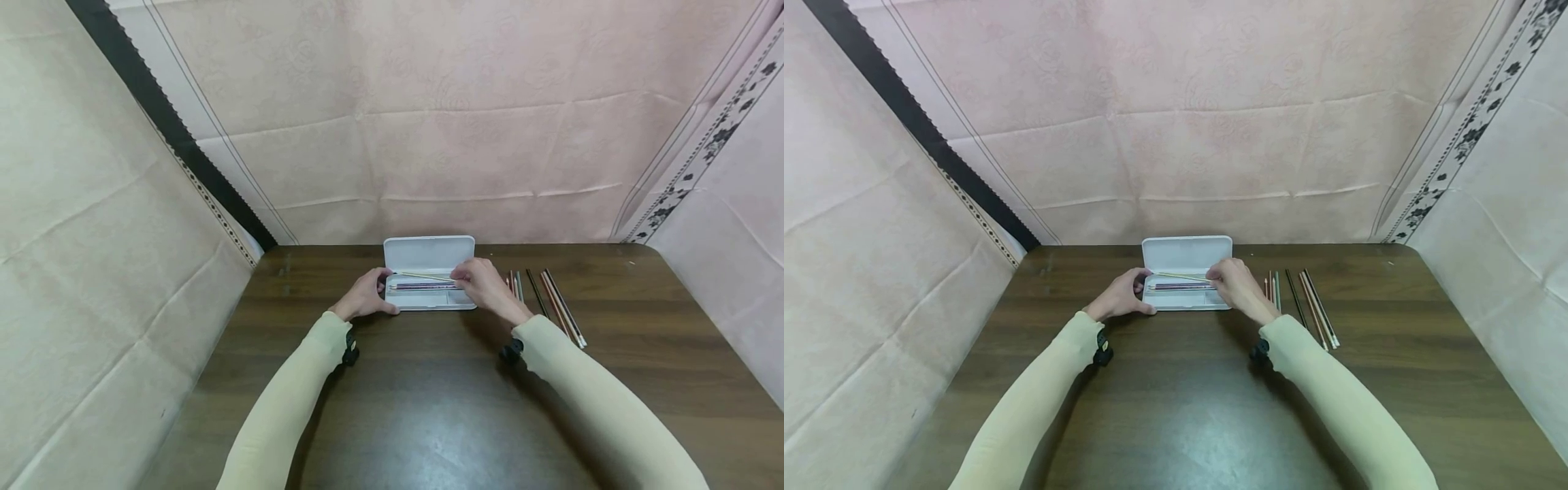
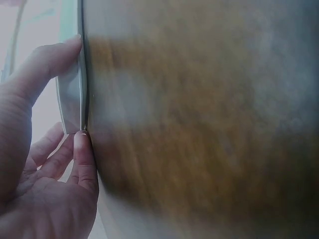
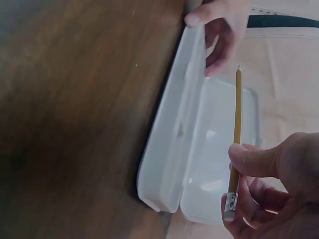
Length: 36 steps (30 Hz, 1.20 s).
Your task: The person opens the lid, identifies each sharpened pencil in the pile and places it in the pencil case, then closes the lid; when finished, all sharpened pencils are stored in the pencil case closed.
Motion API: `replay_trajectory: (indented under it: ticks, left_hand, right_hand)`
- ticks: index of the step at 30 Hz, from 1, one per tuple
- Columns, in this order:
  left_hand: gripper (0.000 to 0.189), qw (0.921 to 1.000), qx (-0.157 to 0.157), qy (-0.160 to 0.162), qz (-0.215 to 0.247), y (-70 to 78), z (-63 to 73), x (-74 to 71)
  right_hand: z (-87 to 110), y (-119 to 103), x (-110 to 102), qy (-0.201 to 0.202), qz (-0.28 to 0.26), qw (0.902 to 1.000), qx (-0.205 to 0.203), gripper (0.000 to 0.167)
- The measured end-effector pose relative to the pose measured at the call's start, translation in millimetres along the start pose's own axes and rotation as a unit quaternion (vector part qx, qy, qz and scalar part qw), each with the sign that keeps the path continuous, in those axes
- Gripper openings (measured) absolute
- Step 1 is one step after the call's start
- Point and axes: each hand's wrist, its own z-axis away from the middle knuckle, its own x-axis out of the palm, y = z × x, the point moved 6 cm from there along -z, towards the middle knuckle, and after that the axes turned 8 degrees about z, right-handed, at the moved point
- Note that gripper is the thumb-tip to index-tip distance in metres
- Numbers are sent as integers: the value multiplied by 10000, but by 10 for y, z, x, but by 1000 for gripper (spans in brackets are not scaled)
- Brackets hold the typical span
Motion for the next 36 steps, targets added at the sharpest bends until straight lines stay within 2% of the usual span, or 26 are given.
replay_trajectory:
  ticks: [6, 17, 26, 31, 36]
  left_hand:
    - [93, 10000, 14, 19, -33, 4, 8, -3]
    - [94, 9999, -22, 69, -99, -2, 0, 10]
    - [94, 10000, -26, 36, -64, 13, -16, -9]
    - [94, 10000, -35, 28, -5, 25, -5, -12]
    - [94, 10000, -25, 35, -43, 25, 10, -7]
  right_hand:
    - [-173, 35, 167, -243, 146, 9995, -135, 19]
    - [-353, 163, 361, -640, 173, 9974, 269, 21]
    - [-370, 232, 412, -573, 142, 9974, 403, 19]
    - [-381, 203, 453, -504, 624, 9967, 116, 18]
    - [-389, 147, 494, -382, 1418, 9889, -208, 24]
